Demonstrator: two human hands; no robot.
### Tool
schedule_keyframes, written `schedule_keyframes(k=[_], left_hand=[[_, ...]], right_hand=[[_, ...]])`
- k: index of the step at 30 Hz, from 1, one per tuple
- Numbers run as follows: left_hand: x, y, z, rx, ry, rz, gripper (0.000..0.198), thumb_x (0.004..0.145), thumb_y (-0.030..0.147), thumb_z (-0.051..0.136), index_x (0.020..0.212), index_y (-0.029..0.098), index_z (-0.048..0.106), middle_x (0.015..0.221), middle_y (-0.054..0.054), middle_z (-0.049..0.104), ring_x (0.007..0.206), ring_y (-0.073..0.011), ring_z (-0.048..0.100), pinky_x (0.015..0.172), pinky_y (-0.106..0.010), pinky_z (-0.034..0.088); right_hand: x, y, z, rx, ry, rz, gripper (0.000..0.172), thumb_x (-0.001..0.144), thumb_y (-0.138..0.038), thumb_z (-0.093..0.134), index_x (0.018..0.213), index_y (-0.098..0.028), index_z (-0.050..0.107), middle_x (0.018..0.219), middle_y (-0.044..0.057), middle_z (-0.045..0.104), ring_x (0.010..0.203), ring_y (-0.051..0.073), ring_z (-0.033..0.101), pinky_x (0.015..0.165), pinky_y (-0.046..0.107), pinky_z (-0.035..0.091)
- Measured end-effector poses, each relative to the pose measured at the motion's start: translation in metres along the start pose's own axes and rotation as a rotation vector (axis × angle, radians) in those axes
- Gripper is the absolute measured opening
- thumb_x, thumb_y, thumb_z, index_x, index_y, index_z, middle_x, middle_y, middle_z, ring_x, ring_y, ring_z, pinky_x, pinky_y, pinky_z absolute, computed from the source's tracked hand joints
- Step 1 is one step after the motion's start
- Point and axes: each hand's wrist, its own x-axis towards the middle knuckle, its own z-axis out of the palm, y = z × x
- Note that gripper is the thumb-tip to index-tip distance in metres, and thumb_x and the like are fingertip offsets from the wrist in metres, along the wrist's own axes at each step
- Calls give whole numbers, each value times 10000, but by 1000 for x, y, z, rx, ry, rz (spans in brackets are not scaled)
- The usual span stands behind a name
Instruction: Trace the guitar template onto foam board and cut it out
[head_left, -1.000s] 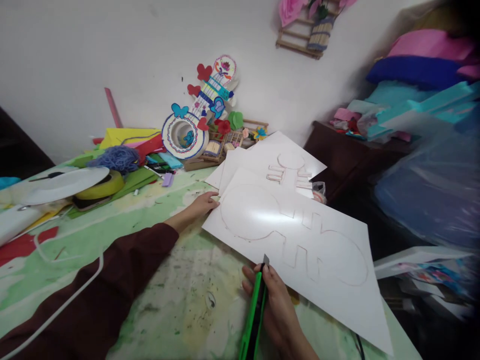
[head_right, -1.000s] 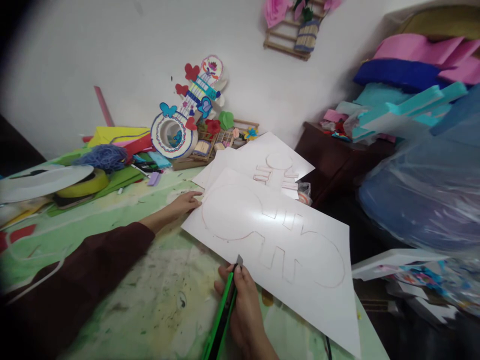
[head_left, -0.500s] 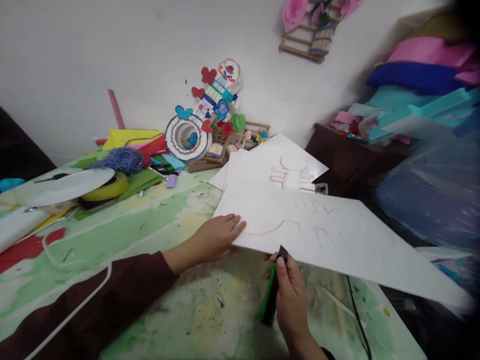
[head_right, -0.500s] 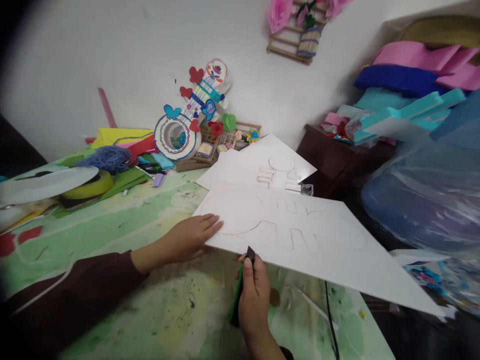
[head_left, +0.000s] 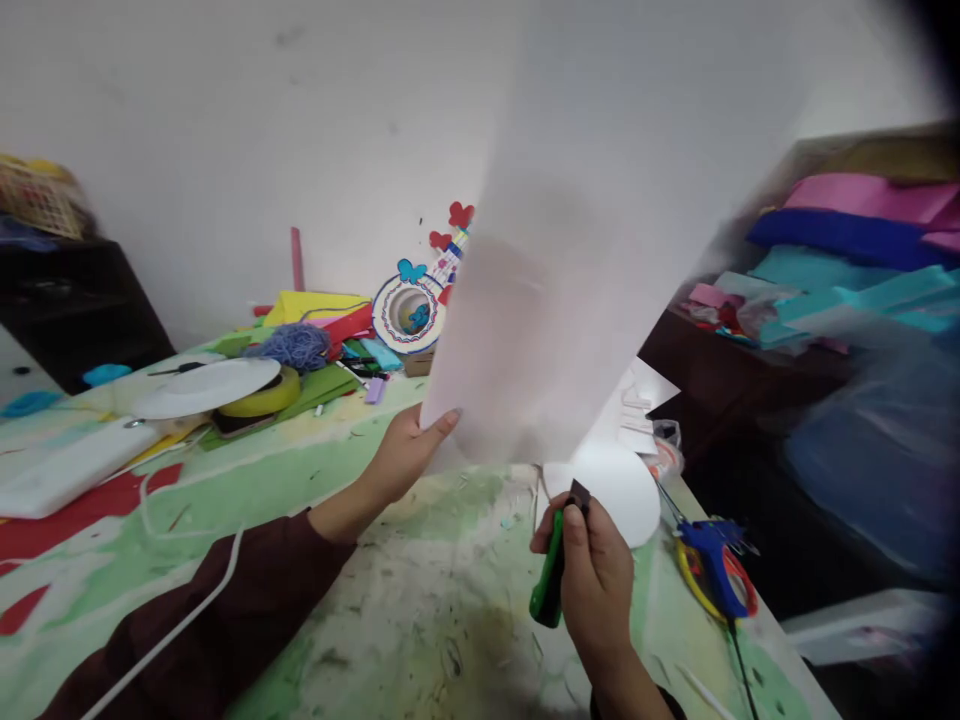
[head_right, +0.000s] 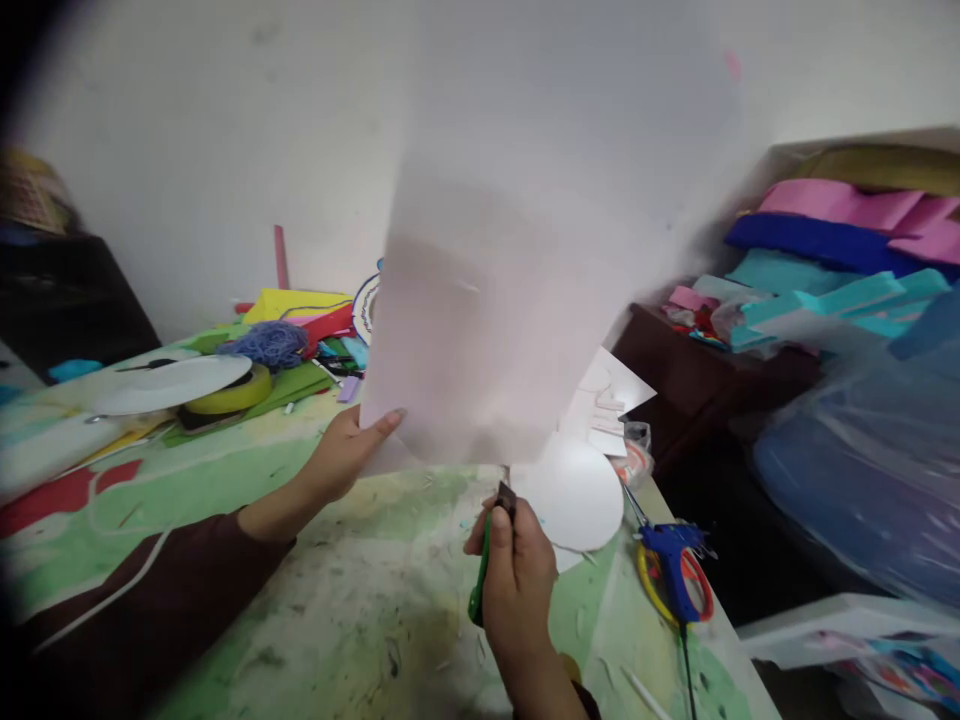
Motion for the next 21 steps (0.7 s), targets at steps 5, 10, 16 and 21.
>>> schedule_keyframes(k=[5,10,16,21], left_hand=[[-16,-29,7,-581,-19,-365,547,686,438,731,1131,170,561,973,-82,710,784,-211,671,705,-336,542],[-37,-69,15,-628,-121,-505,494,687,383,751,1080,141,576,1005,-104,703,858,-220,667,805,-361,531],[-54,-94,21,-601,-222,-632,497,673,305,765,1086,106,572,1082,-153,671,963,-250,638,903,-393,474],[-56,-101,16,-548,-316,-688,552,614,178,774,1116,108,557,1100,-157,663,976,-274,633,891,-415,469]], right_hand=[[16,37,0,88,297,91,313,890,-461,454,823,-169,544,588,-28,532,511,111,499,499,234,398],[23,76,-5,59,356,223,343,843,-506,495,795,-168,527,593,-25,541,491,117,492,484,244,404],[23,96,-8,-44,353,281,286,820,-456,523,854,-172,530,665,-3,604,500,117,518,509,254,423],[20,101,-2,-31,250,341,283,804,-401,525,975,-178,501,654,-25,592,507,122,535,508,253,439]])
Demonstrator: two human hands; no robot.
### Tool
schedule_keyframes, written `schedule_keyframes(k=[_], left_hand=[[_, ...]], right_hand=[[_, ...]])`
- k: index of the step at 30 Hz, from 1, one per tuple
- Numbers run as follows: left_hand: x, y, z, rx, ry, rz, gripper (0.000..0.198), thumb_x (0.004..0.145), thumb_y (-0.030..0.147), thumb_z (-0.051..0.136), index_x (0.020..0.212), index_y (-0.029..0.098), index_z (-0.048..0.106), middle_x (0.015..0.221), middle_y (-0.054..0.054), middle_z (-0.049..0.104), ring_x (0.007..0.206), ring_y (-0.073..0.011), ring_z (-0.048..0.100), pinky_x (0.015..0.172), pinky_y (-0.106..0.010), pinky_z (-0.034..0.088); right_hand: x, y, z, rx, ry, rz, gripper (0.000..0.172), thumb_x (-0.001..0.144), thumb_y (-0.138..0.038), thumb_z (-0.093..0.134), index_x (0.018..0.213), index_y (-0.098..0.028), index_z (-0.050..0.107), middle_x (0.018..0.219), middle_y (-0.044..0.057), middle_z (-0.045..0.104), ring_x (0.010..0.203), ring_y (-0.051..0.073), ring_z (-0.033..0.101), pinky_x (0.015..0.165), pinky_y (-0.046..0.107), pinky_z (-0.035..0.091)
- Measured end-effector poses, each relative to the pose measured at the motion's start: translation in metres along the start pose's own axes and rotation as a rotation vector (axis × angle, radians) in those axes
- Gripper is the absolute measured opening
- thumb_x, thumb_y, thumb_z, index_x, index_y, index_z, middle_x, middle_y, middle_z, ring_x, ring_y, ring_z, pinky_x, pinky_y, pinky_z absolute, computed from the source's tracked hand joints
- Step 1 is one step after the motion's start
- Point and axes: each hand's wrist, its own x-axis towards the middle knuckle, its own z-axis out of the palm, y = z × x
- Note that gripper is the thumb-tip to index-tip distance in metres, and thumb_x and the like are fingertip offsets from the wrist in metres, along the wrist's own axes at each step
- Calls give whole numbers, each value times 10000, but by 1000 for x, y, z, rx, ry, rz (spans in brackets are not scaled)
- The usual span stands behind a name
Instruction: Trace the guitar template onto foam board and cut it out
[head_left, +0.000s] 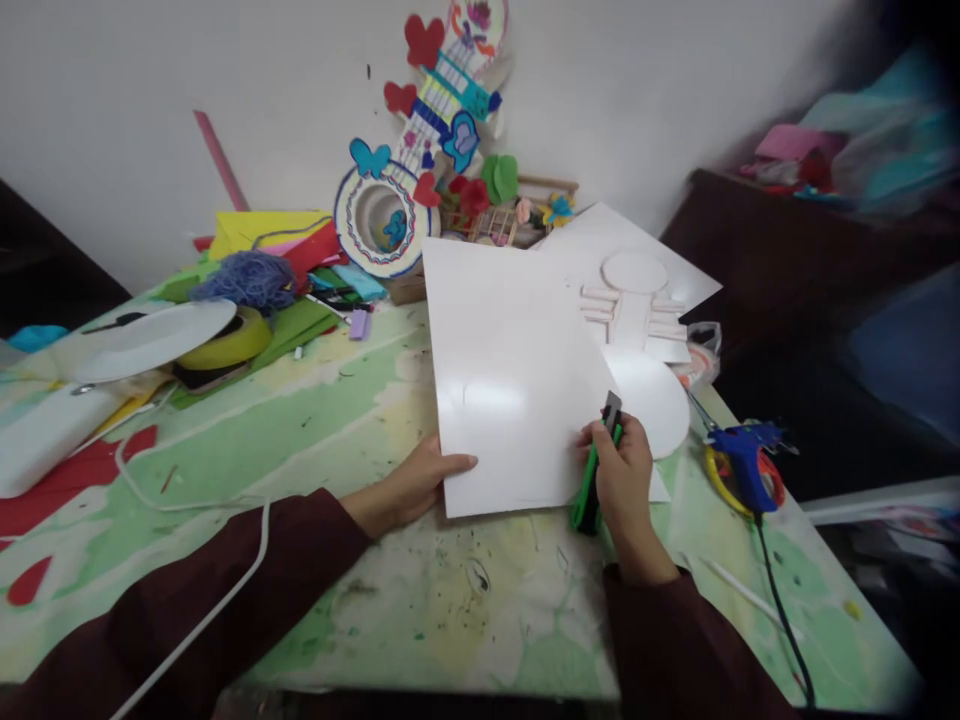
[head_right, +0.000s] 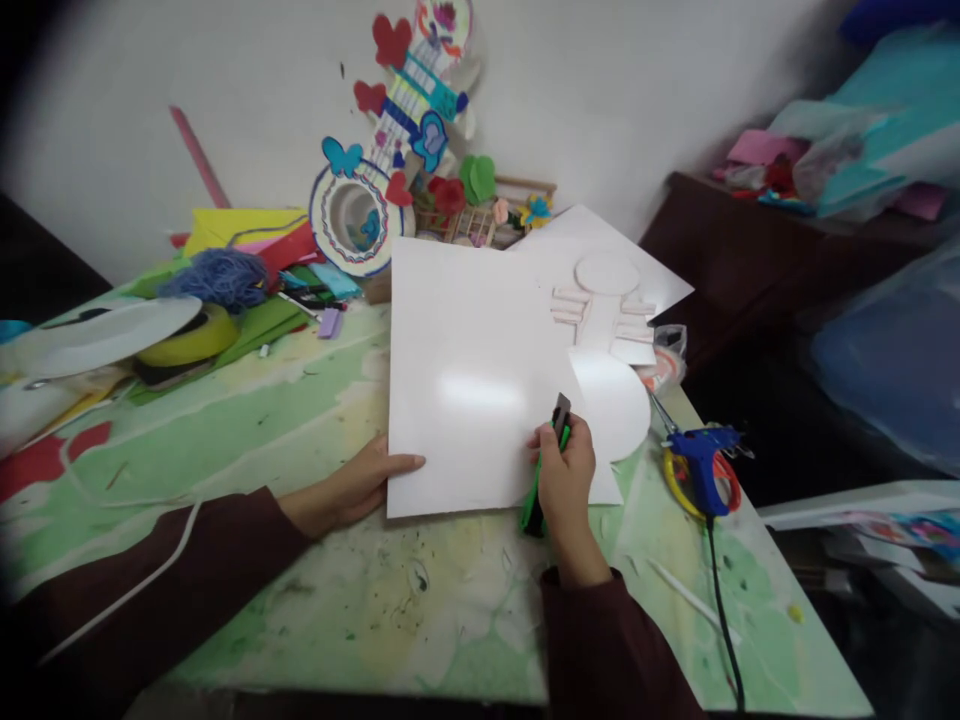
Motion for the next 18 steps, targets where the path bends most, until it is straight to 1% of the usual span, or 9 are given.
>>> schedule_keyframes(k=[3,6,9,12,15,18], left_hand=[[0,-1,-4,55,12,7,533,646,181,748,1138,120,554,1127,-147,656,1004,-274,624,911,-420,461],[1,-2,-5,140,60,18,509,658,206,740,1127,115,565,1135,-149,654,1019,-281,616,915,-430,461],[1,-2,-3,211,108,22,489,671,223,727,1123,117,572,1156,-150,647,1016,-279,617,908,-435,469],[0,-1,0,244,143,15,484,677,223,720,1124,119,566,1171,-152,639,1003,-277,622,892,-438,480],[0,1,0,222,149,0,485,667,219,723,1115,109,572,1139,-154,650,992,-281,624,875,-431,487],[2,3,-1,107,170,-8,416,676,231,695,1056,96,594,1053,-138,680,956,-280,632,828,-401,506]], right_hand=[[-2,1,3,-87,-95,-9,289,818,-403,507,1002,-180,503,631,-27,581,523,136,545,526,271,454],[-5,2,4,-156,-149,-25,306,839,-390,491,1058,-176,503,625,-31,572,510,141,547,536,284,455],[-8,1,5,-202,-204,-60,324,851,-351,478,1122,-174,493,679,-21,588,511,135,547,558,290,453],[-14,-1,7,-272,-304,-109,361,856,-308,461,1190,-171,475,702,-6,604,575,152,570,617,308,457],[-18,-4,9,-368,-374,-159,389,866,-305,445,1230,-171,475,742,25,626,670,181,592,674,331,456],[-20,-4,10,-392,-385,-184,396,875,-316,440,1242,-172,475,838,57,643,746,194,606,703,334,455]])
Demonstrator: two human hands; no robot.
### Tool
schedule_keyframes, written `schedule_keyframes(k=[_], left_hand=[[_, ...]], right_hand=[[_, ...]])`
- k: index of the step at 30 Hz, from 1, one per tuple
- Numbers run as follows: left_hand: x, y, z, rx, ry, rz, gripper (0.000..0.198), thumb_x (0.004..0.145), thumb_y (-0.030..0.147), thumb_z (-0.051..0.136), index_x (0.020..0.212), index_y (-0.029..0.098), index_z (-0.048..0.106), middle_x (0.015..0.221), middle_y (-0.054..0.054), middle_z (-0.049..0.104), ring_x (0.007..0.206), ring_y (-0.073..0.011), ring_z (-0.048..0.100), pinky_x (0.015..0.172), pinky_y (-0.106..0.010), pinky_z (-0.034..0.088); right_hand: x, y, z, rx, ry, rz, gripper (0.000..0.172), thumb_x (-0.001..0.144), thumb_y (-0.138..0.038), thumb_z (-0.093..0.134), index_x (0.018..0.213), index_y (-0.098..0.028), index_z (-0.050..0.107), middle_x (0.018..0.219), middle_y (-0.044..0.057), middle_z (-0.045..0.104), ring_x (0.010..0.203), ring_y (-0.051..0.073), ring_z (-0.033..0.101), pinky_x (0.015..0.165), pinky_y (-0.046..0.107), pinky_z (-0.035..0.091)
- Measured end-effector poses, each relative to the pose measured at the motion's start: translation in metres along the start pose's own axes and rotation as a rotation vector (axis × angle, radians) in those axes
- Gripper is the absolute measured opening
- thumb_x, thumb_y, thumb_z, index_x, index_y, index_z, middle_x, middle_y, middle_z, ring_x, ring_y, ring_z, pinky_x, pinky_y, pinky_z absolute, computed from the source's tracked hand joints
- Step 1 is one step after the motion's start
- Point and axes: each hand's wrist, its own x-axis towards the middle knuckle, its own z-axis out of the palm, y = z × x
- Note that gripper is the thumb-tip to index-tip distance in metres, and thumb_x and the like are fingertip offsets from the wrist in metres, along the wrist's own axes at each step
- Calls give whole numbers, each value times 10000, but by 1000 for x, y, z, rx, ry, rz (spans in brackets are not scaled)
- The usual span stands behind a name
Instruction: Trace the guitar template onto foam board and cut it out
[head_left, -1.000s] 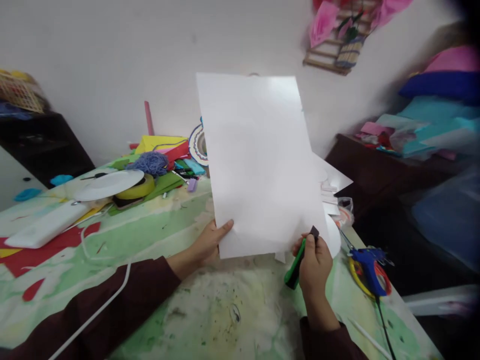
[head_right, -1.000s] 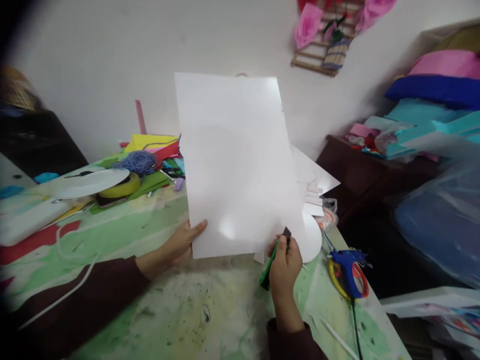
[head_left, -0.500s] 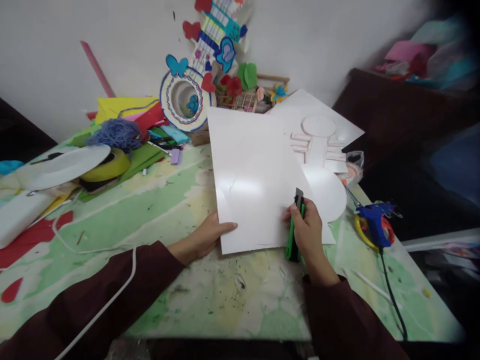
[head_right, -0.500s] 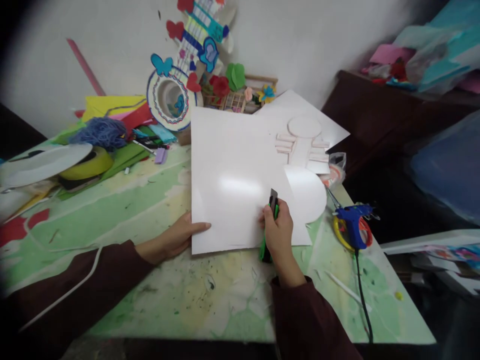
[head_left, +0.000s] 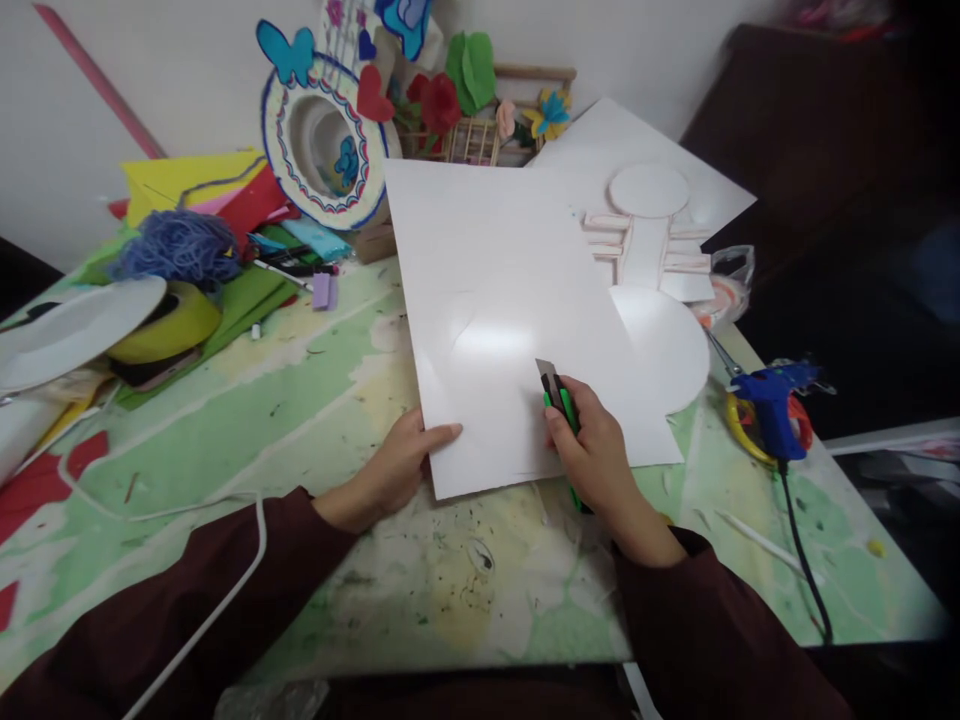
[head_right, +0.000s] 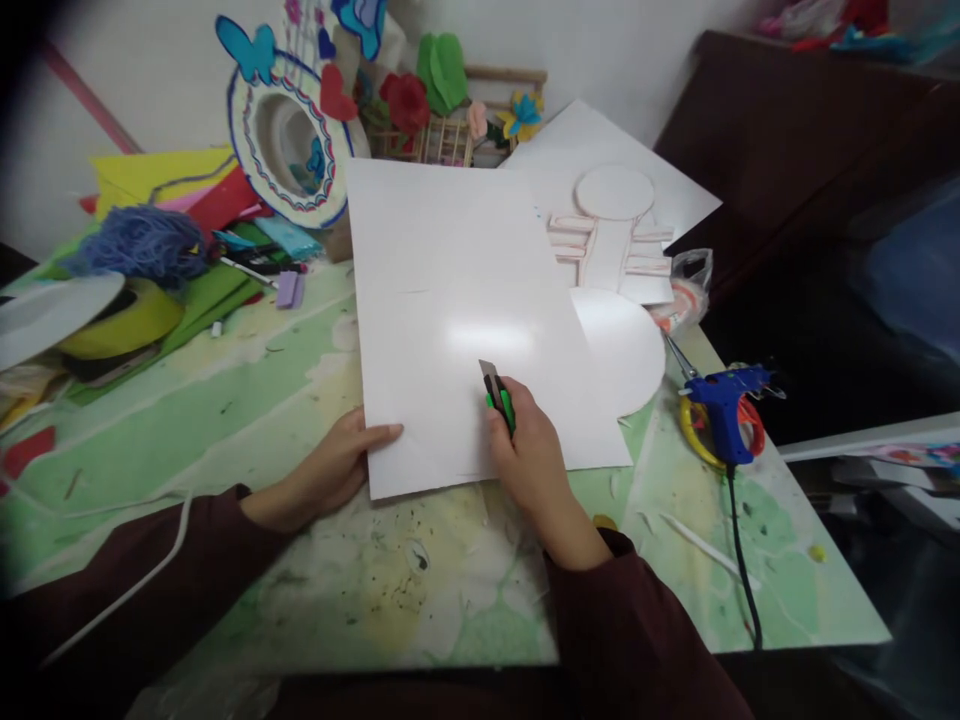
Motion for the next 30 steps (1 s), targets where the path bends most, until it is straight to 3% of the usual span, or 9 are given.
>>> schedule_keyframes(k=[5,9,12,15,18,24,30], left_hand=[[7,0,-5,-97,80,50,372,774,263,563,1113,111,566,1041,-98,675,925,-241,625,773,-357,516],[8,-1,-12,178,21,142,388,833,364,535,1155,149,544,1053,-79,665,881,-218,616,736,-326,498],[2,0,-13,536,36,319,322,852,392,502,1055,157,585,1020,-66,663,887,-213,593,769,-315,469],[-5,0,-10,797,85,403,239,854,386,482,899,172,578,802,-31,646,715,-187,579,661,-294,456],[-9,-3,-7,854,104,363,205,859,385,460,837,194,532,592,20,547,518,-154,512,523,-269,410],[-8,-5,-7,968,111,543,171,845,338,456,878,192,538,779,-20,627,708,-180,576,652,-283,439],[-8,-6,-9,1077,109,615,150,856,329,443,788,205,489,682,1,555,618,-154,513,589,-262,395]], right_hand=[[1,3,0,-2,-4,-12,387,881,-310,437,1244,-179,468,899,61,644,790,194,606,714,324,451],[1,0,-2,-44,-12,-38,381,888,-300,418,1244,-170,462,886,63,641,760,187,597,697,315,437],[-3,-16,-5,-106,-64,-59,356,900,-278,392,1228,-156,457,858,66,642,709,175,585,648,288,412],[-14,-39,-6,-248,-191,-107,257,924,-286,364,1080,-160,523,786,52,639,636,161,564,565,257,346],[-25,-60,-1,-395,-320,-179,234,943,-299,343,930,-170,537,724,37,631,587,151,549,514,254,270],[-27,-77,10,-566,-369,-207,183,941,-245,344,911,-180,512,706,36,640,568,154,570,490,269,242],[-22,-78,18,-650,-342,-204,164,939,-237,343,868,-185,481,689,40,637,550,150,566,477,265,219]])
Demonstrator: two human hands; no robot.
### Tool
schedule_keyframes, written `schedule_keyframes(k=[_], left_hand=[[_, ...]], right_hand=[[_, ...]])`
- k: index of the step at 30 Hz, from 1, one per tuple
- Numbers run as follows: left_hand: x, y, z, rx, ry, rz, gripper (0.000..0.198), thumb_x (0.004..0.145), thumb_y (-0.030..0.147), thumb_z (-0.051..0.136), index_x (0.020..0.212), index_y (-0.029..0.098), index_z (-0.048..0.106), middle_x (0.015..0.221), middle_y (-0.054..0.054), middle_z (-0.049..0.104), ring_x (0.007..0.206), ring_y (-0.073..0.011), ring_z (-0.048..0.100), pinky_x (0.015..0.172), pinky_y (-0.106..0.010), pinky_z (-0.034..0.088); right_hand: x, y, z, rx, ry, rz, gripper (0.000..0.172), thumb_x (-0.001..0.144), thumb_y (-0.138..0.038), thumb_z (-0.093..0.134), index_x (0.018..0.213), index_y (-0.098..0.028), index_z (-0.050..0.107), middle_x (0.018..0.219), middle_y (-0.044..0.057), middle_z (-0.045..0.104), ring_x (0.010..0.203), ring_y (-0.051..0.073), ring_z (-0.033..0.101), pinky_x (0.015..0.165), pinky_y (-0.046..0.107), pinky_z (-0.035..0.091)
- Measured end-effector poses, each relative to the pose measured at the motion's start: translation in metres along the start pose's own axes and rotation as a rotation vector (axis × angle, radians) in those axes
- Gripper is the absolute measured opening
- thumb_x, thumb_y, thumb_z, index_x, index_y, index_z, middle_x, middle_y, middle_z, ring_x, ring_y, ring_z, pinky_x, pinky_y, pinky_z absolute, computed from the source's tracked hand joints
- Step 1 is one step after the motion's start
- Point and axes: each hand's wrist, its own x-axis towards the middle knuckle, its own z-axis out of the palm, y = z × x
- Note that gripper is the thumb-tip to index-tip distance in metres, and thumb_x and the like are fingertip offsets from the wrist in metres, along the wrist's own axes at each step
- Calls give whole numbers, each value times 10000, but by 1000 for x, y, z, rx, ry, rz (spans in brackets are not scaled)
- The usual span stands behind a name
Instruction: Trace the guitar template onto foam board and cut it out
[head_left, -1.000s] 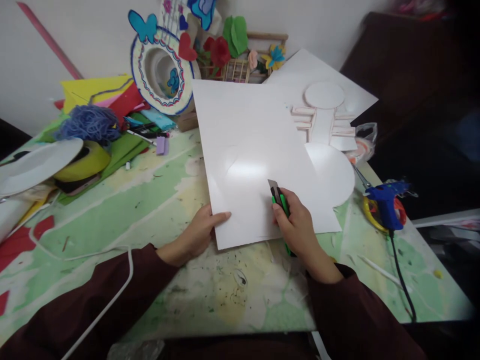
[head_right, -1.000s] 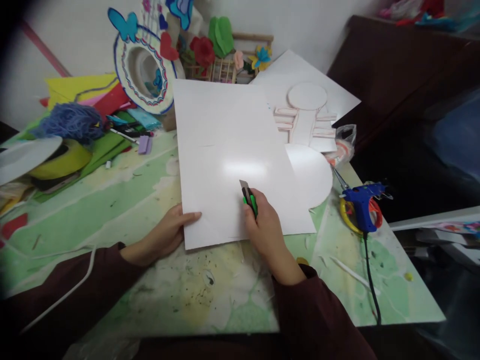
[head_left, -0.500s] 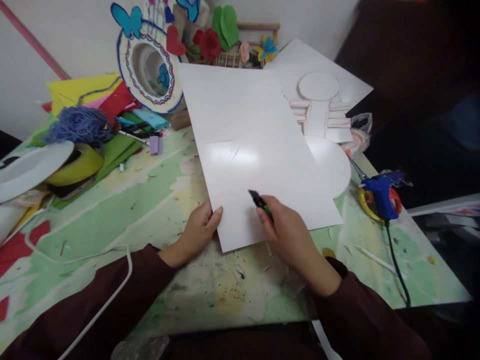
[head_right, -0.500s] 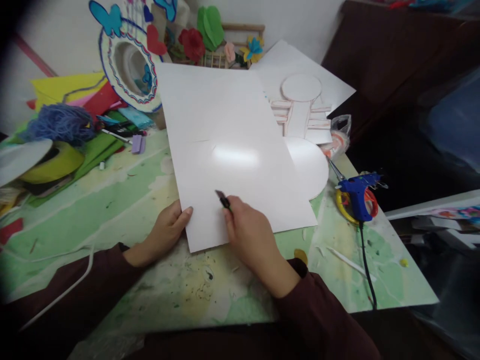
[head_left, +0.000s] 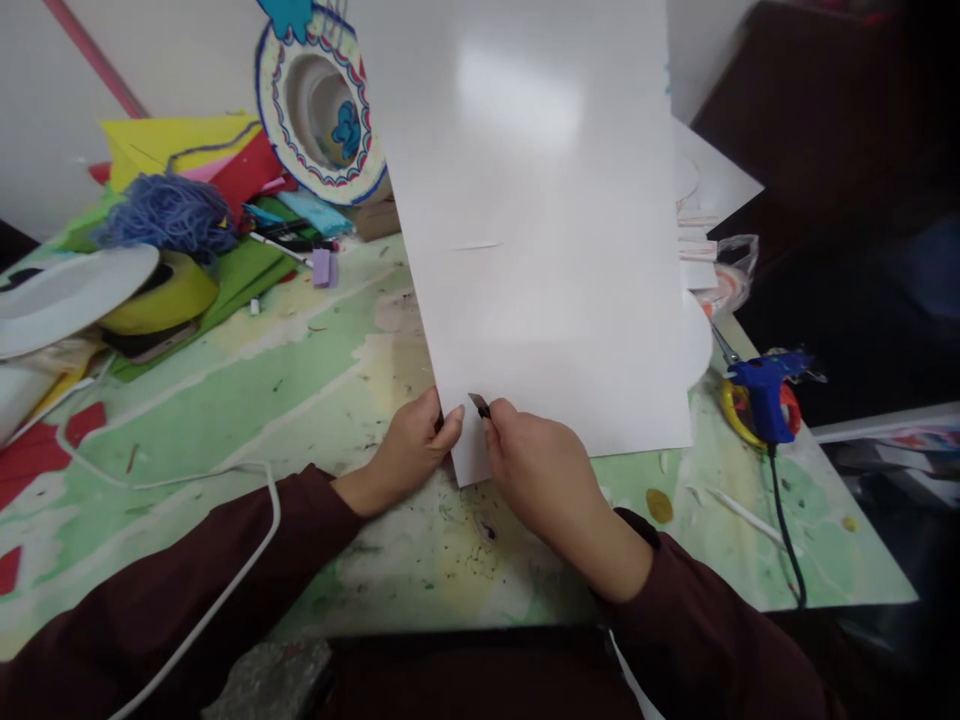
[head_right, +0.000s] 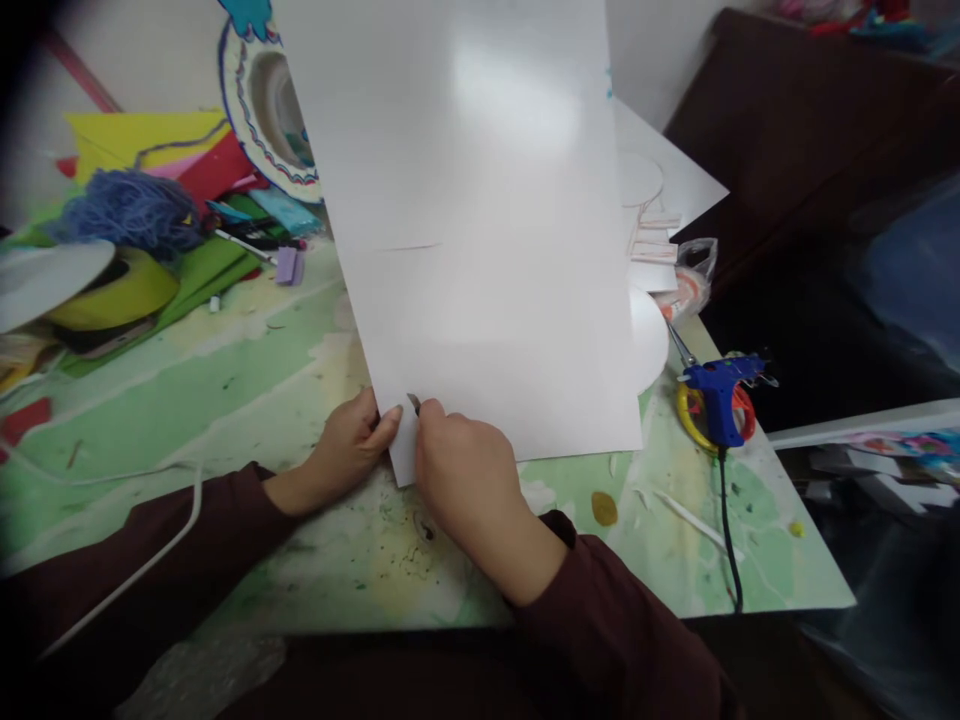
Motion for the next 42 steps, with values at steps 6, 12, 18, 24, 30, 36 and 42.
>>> schedule_keyframes(k=[6,12,18,24,30,36,42], left_hand=[[1,0,-1,30,-12,10,136,852,315,444,772,207,464,643,14,517,583,-138,487,571,-253,378],[0,-3,0,60,-1,36,143,849,312,441,770,201,483,647,9,511,593,-145,482,577,-262,365],[-1,-5,2,52,-10,89,139,857,281,439,781,186,507,666,5,520,604,-140,478,587,-263,363],[0,-4,2,47,-9,89,134,860,276,448,783,185,509,662,13,519,591,-126,469,577,-248,365],[0,-4,2,52,-12,100,140,864,278,454,772,182,496,639,20,505,565,-116,454,559,-239,357],[2,-5,1,61,-10,94,128,856,267,465,761,182,477,625,26,499,549,-116,451,533,-240,353],[2,-6,1,38,-26,99,123,863,265,475,796,171,517,649,15,533,581,-121,494,550,-242,381]], right_hand=[[2,-3,0,-63,-14,-1,148,924,-213,351,852,-187,478,656,42,620,535,155,565,464,261,206],[2,-8,-2,-140,-47,-9,138,881,-146,366,859,-180,497,639,58,611,541,176,583,460,253,247],[0,-10,0,-182,-46,-24,137,867,-131,369,863,-177,497,625,63,607,526,175,581,443,247,247],[-2,-11,1,-201,-79,-17,149,842,-92,380,870,-176,500,632,65,610,530,178,586,438,251,254],[-8,-9,4,-208,-109,-9,137,855,-96,388,894,-176,492,648,64,611,558,182,602,451,247,284],[-13,-5,7,-258,-104,-20,127,857,-102,388,886,-187,478,648,36,602,554,183,609,433,250,238],[-14,-2,8,-258,-106,-35,118,840,-102,399,878,-190,467,634,22,590,534,168,591,435,271,155]])
